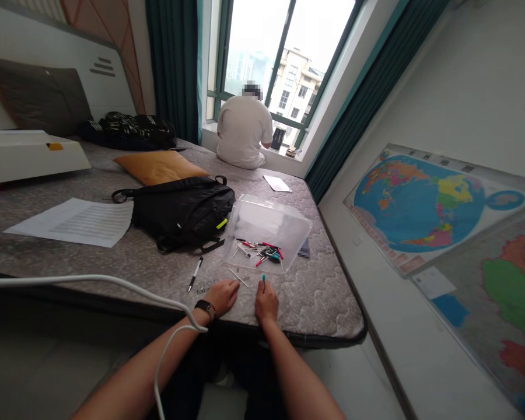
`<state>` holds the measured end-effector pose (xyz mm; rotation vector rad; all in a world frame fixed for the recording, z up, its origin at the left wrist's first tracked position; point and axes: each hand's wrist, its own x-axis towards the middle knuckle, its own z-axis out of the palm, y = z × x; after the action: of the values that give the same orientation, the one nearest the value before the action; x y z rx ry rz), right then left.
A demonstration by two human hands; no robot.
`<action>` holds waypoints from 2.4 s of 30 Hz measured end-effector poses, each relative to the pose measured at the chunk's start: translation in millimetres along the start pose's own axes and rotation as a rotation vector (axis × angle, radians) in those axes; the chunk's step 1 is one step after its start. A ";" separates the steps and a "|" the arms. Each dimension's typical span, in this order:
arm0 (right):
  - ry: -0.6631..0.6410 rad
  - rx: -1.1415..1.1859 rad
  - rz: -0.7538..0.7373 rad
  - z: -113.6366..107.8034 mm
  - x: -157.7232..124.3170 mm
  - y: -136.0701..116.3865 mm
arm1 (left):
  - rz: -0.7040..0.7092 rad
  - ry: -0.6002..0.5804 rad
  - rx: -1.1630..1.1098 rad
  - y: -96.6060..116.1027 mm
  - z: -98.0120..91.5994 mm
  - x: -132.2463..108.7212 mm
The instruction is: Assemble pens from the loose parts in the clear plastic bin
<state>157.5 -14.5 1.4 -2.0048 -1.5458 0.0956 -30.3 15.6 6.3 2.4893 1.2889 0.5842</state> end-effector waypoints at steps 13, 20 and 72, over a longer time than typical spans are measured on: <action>0.003 -0.055 -0.009 9.0 1.1 4.1 | -0.313 0.202 0.029 -53.8 -7.3 -21.7; 0.009 -0.080 -0.005 4.8 0.0 -1.5 | -0.235 0.163 -0.029 -63.7 -7.2 -25.1; -0.003 -0.151 -0.032 1.8 0.0 -2.0 | -0.689 0.377 -1.195 21.7 -17.0 87.3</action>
<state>155.1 -13.5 0.9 -2.0952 -1.6290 -0.0323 22.6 76.2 49.9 0.9383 1.2282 1.1808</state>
